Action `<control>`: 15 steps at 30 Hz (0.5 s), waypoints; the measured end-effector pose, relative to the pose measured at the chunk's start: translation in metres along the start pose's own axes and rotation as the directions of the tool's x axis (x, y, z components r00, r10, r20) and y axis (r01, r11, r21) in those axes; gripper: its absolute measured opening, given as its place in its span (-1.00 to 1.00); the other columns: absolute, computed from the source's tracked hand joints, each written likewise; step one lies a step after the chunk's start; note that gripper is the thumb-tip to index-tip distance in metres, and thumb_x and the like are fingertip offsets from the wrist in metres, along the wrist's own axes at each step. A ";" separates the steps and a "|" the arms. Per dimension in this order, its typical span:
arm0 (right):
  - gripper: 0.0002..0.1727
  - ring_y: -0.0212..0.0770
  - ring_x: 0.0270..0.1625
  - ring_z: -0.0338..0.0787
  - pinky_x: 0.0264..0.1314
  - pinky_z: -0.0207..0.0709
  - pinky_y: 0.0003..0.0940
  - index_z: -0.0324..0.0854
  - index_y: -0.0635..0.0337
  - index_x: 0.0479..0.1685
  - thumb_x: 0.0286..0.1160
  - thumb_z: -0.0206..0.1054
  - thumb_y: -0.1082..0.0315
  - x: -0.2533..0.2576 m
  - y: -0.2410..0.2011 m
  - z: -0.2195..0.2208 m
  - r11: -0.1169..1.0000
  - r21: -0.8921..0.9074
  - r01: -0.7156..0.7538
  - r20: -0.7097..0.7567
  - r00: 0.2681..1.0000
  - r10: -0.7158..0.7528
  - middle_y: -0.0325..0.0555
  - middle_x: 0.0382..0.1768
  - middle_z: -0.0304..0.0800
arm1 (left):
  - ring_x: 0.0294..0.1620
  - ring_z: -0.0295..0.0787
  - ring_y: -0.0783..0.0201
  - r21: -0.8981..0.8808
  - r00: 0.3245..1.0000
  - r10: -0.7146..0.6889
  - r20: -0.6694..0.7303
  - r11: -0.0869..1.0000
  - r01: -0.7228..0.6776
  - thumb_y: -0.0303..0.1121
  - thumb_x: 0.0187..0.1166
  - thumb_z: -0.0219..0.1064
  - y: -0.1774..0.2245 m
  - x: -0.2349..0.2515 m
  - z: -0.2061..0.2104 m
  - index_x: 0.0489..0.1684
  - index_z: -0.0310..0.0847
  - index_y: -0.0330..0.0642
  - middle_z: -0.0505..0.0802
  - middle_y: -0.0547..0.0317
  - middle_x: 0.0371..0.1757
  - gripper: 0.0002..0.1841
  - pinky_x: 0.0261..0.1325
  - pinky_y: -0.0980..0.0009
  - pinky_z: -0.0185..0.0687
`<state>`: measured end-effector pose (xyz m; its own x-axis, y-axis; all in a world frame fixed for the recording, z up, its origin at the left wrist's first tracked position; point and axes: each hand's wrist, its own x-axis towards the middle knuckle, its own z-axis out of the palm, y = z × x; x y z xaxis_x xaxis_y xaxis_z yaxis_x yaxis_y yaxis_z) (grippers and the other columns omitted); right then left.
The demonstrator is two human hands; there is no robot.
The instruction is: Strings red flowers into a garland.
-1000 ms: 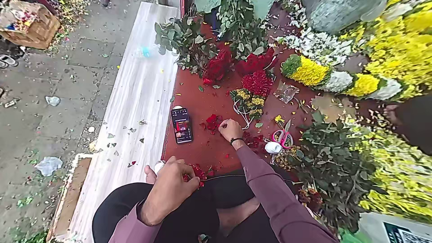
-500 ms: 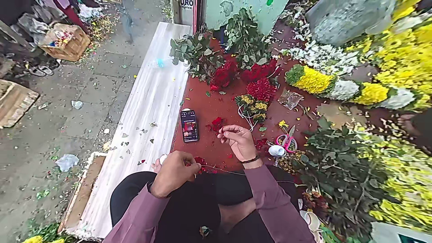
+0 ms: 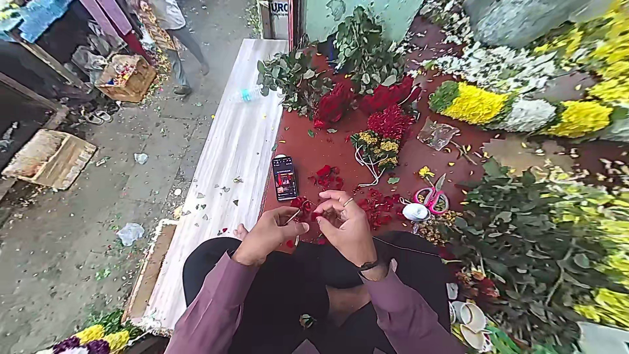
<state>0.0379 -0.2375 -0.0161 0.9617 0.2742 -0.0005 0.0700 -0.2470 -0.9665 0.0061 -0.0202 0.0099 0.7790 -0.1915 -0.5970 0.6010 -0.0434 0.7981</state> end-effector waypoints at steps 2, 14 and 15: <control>-0.35 -0.40 -0.14 0.82 -0.05 0.79 -0.36 0.52 0.02 0.55 0.33 0.43 0.45 -0.004 -0.003 0.004 0.987 -0.135 0.086 0.074 0.994 -0.076 -0.36 -0.07 0.85 | -0.11 0.89 0.22 -0.057 1.000 0.018 -0.023 0.998 -0.020 -0.17 0.33 0.67 0.000 0.002 0.004 0.51 0.51 -0.35 0.93 0.03 -0.09 -0.25 0.03 0.28 0.83; -0.62 -0.13 -0.28 0.89 -0.27 0.84 -0.27 0.72 0.36 0.13 0.33 0.58 0.42 -0.004 -0.004 0.012 0.901 0.332 -0.281 0.211 0.953 0.220 0.00 -0.19 0.89 | -0.15 0.88 0.16 -0.184 0.980 0.056 -0.189 0.979 -0.092 -0.57 0.34 0.56 -0.002 0.006 0.007 0.42 0.52 -0.48 0.91 -0.06 -0.13 -0.41 0.02 0.26 0.83; -0.73 -0.13 -0.35 0.88 -0.32 0.82 -0.28 0.76 0.40 0.02 0.37 0.55 0.47 -0.005 -0.003 0.015 0.882 0.379 -0.279 0.186 0.957 0.223 0.05 -0.25 0.90 | -0.15 0.88 0.16 -0.183 0.980 0.054 -0.189 0.979 -0.089 -0.57 0.34 0.56 -0.002 0.006 0.007 0.42 0.52 -0.48 0.91 -0.06 -0.13 -0.41 0.01 0.27 0.83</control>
<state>0.0290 -0.2238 -0.0167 0.8864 0.3805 -0.2636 -0.3073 0.0580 -0.9498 0.0077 -0.0285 0.0051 0.8300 -0.0046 -0.5577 0.5517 0.1538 0.8197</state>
